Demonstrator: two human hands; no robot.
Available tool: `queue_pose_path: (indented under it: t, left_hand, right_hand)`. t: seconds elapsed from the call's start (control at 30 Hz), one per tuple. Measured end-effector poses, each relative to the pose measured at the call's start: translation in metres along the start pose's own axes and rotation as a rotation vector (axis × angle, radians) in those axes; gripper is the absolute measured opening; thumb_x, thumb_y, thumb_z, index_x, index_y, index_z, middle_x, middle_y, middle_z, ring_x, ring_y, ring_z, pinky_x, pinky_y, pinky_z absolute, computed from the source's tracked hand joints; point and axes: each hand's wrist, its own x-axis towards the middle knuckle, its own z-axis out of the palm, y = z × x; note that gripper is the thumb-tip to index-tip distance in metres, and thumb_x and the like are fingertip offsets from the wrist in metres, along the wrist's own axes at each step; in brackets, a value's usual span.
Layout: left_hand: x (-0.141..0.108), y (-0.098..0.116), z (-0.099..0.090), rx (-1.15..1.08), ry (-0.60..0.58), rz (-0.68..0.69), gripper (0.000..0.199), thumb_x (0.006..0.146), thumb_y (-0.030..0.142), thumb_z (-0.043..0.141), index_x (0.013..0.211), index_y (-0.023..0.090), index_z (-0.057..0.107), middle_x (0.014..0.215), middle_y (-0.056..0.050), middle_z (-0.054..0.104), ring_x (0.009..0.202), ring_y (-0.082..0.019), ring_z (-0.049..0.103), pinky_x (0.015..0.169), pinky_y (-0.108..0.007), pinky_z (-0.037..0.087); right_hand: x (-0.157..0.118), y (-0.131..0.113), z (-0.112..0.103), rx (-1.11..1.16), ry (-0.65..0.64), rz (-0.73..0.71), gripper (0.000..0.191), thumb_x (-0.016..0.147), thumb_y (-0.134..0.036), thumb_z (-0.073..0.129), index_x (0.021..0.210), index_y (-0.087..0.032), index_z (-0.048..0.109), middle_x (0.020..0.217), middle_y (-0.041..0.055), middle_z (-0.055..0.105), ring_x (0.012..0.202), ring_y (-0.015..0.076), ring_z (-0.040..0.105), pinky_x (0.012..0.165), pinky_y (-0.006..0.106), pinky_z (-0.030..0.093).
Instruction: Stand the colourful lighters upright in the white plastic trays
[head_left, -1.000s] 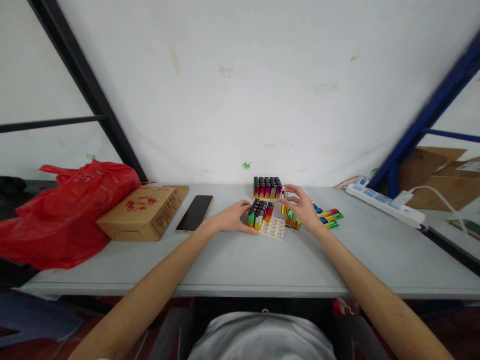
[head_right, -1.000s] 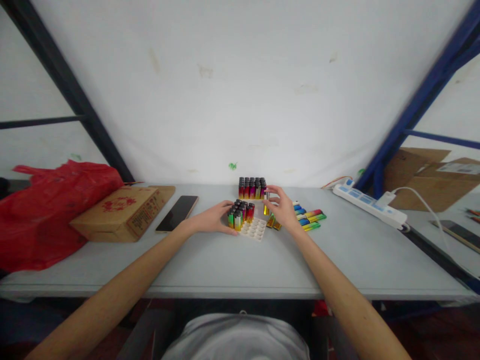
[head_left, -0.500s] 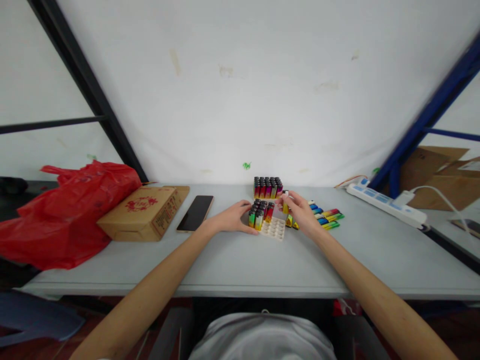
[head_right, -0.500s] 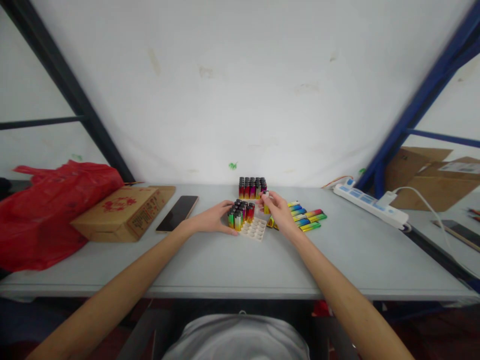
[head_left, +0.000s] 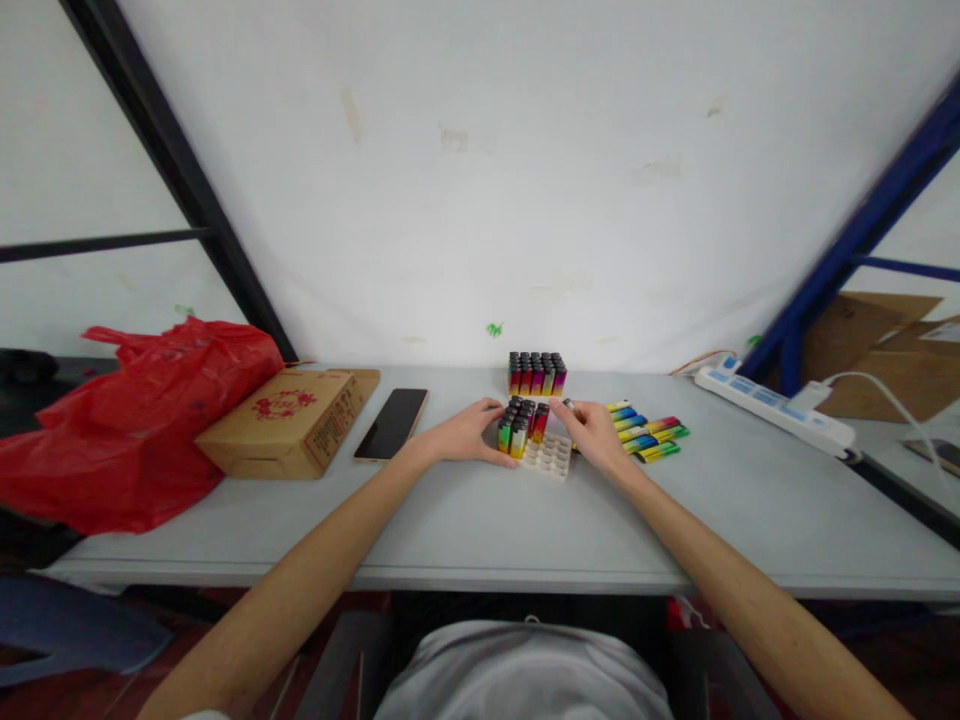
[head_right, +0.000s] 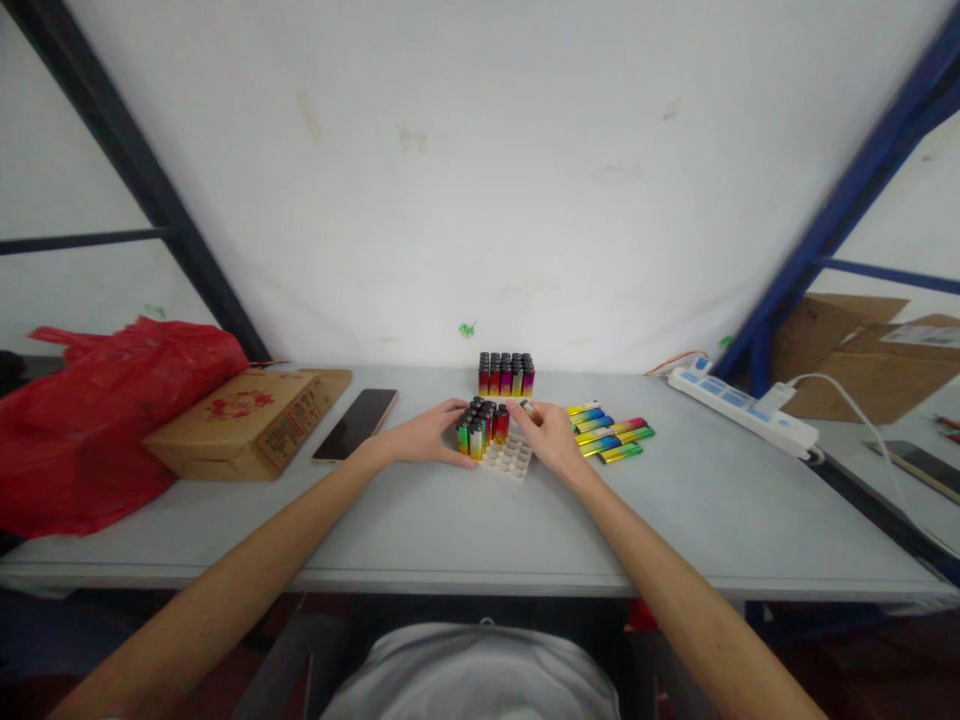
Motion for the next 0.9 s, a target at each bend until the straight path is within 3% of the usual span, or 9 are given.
queue_pose_path:
  t: [0.33,0.67,0.77,0.9]
  left_hand:
    - [0.0,-0.001,0.0,0.01,-0.003,-0.001,0.087,0.069,0.064,0.088,0.139,0.019,0.061,0.147,-0.014,0.055,0.137,-0.034,0.054,0.119,-0.041,0.041]
    - [-0.001,0.0,0.0,0.002,-0.003,-0.011,0.09,0.069,0.067,0.087,0.141,0.02,0.061,0.148,-0.014,0.054,0.137,-0.035,0.053,0.119,-0.043,0.041]
    - [-0.001,-0.001,0.0,0.002,-0.005,0.0,0.09,0.07,0.066,0.087,0.143,0.021,0.059,0.148,-0.013,0.054,0.137,-0.034,0.053,0.12,-0.043,0.041]
    - [-0.001,-0.002,0.0,0.013,-0.006,-0.006,0.09,0.07,0.065,0.087,0.142,0.019,0.059,0.148,-0.014,0.054,0.137,-0.035,0.053,0.118,-0.042,0.042]
  right_hand:
    - [-0.003,0.0,-0.001,-0.128,0.004,-0.115,0.05,0.095,-0.054,0.047,0.056,-0.023,0.035,0.052,-0.0035,0.038,0.053,0.0119,0.035,0.056,0.03,0.023]
    - [-0.003,-0.001,-0.002,-0.175,-0.034,-0.147,0.052,0.1,-0.058,0.045,0.062,-0.024,0.039,0.053,-0.0026,0.043,0.053,0.0144,0.04,0.058,0.03,0.028]
    - [-0.004,-0.005,-0.003,-0.177,-0.07,-0.174,0.045,0.103,-0.059,0.045,0.074,-0.025,0.049,0.059,-0.0018,0.053,0.056,0.017,0.049,0.06,0.029,0.032]
    - [-0.006,-0.008,-0.007,-0.151,-0.112,-0.207,0.033,0.107,-0.053,0.038,0.106,-0.025,0.056,0.075,0.0001,0.064,0.068,0.0212,0.062,0.066,0.03,0.039]
